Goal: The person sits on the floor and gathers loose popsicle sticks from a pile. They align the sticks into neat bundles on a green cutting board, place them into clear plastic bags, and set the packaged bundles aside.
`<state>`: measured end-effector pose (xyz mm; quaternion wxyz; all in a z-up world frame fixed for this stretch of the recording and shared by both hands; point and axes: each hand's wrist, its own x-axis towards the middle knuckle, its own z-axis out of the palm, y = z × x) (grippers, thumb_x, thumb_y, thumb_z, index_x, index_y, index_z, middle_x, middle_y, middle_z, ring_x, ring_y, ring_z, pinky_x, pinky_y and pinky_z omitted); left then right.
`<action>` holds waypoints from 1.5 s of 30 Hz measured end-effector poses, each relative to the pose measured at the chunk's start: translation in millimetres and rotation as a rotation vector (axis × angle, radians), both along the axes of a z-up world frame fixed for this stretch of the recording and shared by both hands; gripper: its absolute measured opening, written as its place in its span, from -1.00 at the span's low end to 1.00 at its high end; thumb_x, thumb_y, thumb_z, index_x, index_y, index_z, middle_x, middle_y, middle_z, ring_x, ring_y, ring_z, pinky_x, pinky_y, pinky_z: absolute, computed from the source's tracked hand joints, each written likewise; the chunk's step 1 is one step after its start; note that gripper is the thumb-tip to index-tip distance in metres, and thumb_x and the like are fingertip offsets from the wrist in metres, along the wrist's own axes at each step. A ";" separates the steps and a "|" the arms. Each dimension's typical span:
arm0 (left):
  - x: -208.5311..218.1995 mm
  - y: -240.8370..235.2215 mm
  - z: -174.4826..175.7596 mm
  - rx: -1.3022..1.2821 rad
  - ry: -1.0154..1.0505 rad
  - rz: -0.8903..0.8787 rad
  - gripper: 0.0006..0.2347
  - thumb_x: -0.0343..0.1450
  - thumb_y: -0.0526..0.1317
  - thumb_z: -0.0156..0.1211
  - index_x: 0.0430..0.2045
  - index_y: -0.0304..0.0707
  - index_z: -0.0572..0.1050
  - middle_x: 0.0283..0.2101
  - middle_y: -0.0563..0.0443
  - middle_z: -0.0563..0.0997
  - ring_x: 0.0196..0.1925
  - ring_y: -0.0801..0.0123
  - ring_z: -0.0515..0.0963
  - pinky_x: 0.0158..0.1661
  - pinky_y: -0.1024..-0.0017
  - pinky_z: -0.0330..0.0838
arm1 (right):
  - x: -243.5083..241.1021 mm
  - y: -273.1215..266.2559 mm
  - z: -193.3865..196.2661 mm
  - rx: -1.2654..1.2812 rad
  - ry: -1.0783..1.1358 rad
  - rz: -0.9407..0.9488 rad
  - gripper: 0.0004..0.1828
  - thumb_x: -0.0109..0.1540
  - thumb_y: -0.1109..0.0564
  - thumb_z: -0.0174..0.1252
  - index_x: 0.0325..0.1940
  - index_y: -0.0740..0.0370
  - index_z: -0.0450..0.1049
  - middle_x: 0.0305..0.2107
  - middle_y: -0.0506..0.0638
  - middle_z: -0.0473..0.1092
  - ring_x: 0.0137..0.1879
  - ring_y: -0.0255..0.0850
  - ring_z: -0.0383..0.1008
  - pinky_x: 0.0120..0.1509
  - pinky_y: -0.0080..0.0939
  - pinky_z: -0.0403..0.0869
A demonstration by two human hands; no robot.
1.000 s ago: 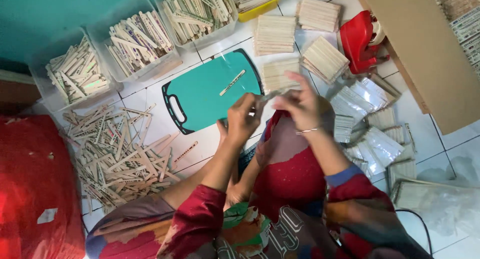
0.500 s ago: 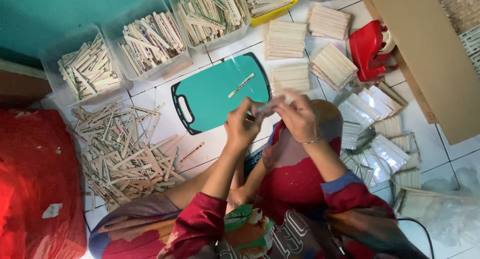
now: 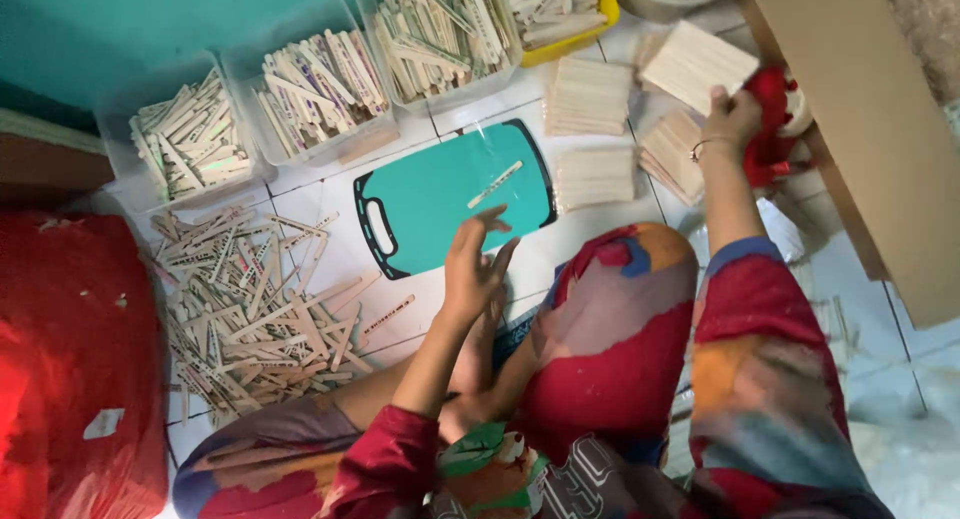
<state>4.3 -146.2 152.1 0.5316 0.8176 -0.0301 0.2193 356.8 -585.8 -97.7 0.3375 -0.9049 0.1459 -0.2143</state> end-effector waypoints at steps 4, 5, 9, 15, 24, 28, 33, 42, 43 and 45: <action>-24.3 24.2 -29.1 0.021 0.116 0.039 -0.84 0.36 -0.36 0.37 -0.29 -0.14 0.51 0.00 -0.11 0.64 0.07 -0.08 0.61 0.07 0.08 0.45 | 47.8 7.3 -34.1 0.180 0.007 -0.169 -0.70 0.14 0.00 0.51 -0.50 0.14 0.54 -0.63 -0.01 0.46 -0.44 -0.24 0.45 -0.32 -0.29 0.44; -33.7 33.7 -34.8 0.055 0.174 0.054 -0.82 0.33 -0.38 0.37 -0.29 -0.15 0.50 0.01 -0.16 0.63 0.07 -0.15 0.59 0.07 0.02 0.44 | 55.1 5.4 -38.6 0.133 0.072 -0.205 -0.73 0.13 -0.05 0.51 -0.45 0.12 0.60 -0.59 0.01 0.52 -0.37 -0.17 0.56 -0.28 -0.27 0.51; -86.0 94.2 -104.5 0.216 0.352 0.218 -0.62 0.29 -0.27 0.41 -0.05 -0.22 0.40 0.01 -0.18 0.54 0.07 0.00 0.50 0.07 0.24 0.34 | 54.1 8.5 -21.9 -0.510 0.194 -0.020 -0.29 0.30 -0.29 0.30 0.22 0.34 0.41 0.04 0.38 0.46 0.06 0.46 0.34 0.09 0.30 0.34; -200.7 219.7 -209.0 0.574 1.221 1.016 -0.39 0.52 -0.28 0.18 0.41 -0.62 0.00 0.34 -0.77 0.16 0.40 -0.56 0.05 0.11 -0.48 0.33 | -77.9 186.6 77.1 -0.532 -0.157 0.824 -0.75 0.23 0.25 0.43 -0.08 0.26 0.51 -0.27 0.10 0.46 -0.13 0.07 0.56 0.00 -0.02 0.53; -242.6 270.2 -191.4 -0.894 0.031 1.292 -0.64 0.42 -0.21 0.32 -0.01 -0.47 0.38 0.02 -0.19 0.29 0.03 0.23 0.29 0.02 0.23 0.19 | -148.7 329.6 38.8 -0.879 0.205 1.444 -0.84 0.27 0.04 0.21 -0.07 0.01 0.47 -0.22 0.03 0.46 0.03 0.04 0.52 0.17 0.01 0.53; -196.0 265.9 -142.2 -1.106 -0.163 1.200 -0.44 0.43 -0.14 0.33 0.23 -0.35 0.19 0.30 -0.19 0.06 0.32 0.15 0.08 0.26 0.22 -0.03 | -123.8 345.3 -21.8 -0.980 0.253 1.357 -0.77 0.19 0.08 0.33 -0.19 0.10 0.40 -0.27 0.07 0.45 -0.02 0.10 0.57 0.10 0.04 0.54; -204.3 341.2 -308.8 -0.292 0.438 1.452 0.28 0.08 0.14 0.71 0.52 -0.23 -0.28 0.55 -0.35 -0.34 0.61 -0.01 -0.37 0.50 0.03 -0.47 | -140.4 409.0 0.2 -0.633 0.597 1.337 -0.82 0.27 0.13 0.26 -0.12 0.15 0.40 -0.27 0.19 0.54 0.00 0.22 0.60 0.05 0.22 0.53; -233.5 397.5 -223.0 -0.517 1.110 1.526 0.23 0.07 0.49 0.34 0.51 -0.07 -0.27 0.52 -0.21 -0.40 0.52 -0.09 -0.17 0.26 -0.26 0.06 | -252.4 672.6 -23.4 -0.351 -0.027 1.256 -0.33 0.26 -0.21 0.31 0.19 0.37 0.41 -0.10 0.26 0.31 0.02 0.29 0.51 0.12 0.14 0.50; -231.0 395.3 -228.8 -0.514 1.111 1.529 0.23 0.07 0.49 0.34 0.51 -0.07 -0.27 0.52 -0.21 -0.40 0.52 -0.09 -0.17 0.26 -0.26 0.06 | -274.8 686.5 -13.0 -0.347 -0.026 1.258 -0.33 0.26 -0.21 0.31 0.19 0.37 0.41 -0.10 0.26 0.31 0.02 0.29 0.51 0.12 0.14 0.50; -223.8 387.5 -242.7 -0.264 1.201 1.504 -0.09 0.21 0.50 0.15 0.30 -0.10 0.08 0.25 -0.29 0.13 0.27 -0.21 0.16 0.13 -0.13 0.28 | -317.5 710.1 6.8 -0.353 0.268 1.282 -0.10 0.38 -0.43 0.01 0.25 0.58 0.36 0.09 0.64 0.23 0.25 0.57 0.29 0.37 0.37 0.30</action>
